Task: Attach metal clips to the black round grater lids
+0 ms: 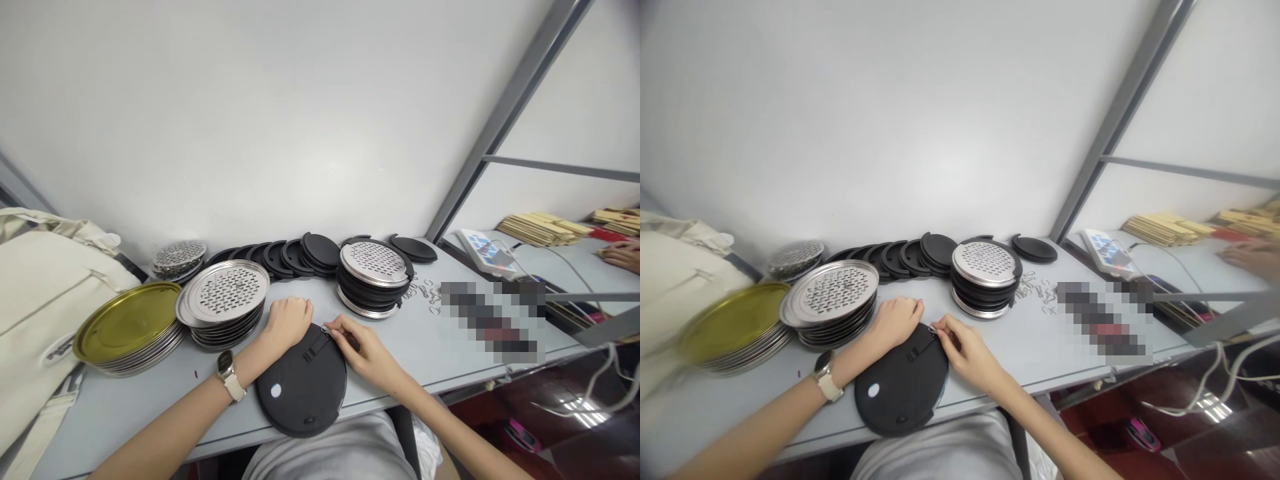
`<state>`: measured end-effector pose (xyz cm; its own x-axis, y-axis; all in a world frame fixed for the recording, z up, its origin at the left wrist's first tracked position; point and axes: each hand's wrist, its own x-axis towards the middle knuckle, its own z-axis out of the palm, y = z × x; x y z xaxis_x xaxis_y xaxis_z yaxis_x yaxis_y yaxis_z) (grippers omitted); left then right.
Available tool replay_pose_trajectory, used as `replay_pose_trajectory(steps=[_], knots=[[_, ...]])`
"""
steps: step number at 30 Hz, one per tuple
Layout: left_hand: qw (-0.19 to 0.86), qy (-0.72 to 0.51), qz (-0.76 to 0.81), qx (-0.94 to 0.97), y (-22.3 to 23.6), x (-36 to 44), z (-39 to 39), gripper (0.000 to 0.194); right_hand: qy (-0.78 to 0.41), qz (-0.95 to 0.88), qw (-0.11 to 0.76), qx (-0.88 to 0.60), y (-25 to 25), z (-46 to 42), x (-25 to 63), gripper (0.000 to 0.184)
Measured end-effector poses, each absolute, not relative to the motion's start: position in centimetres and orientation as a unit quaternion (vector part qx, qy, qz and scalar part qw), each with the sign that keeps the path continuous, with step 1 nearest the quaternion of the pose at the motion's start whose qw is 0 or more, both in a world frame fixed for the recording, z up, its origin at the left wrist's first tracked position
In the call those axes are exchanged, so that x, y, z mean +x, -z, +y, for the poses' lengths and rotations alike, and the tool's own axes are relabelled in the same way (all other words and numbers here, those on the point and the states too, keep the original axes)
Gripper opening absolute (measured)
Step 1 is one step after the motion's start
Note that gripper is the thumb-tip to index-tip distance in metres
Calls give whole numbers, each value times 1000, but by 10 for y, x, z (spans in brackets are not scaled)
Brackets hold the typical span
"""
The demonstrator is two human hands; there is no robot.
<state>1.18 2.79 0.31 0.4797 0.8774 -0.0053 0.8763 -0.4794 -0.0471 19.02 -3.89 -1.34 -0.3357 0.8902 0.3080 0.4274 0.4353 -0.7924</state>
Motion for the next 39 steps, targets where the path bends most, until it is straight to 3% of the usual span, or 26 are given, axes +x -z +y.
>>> replay_pose_trajectory(steps=[39], knots=[[11, 5, -505, -863, 0, 14, 31, 31, -297, -774, 357, -431, 9, -43, 189, 22]])
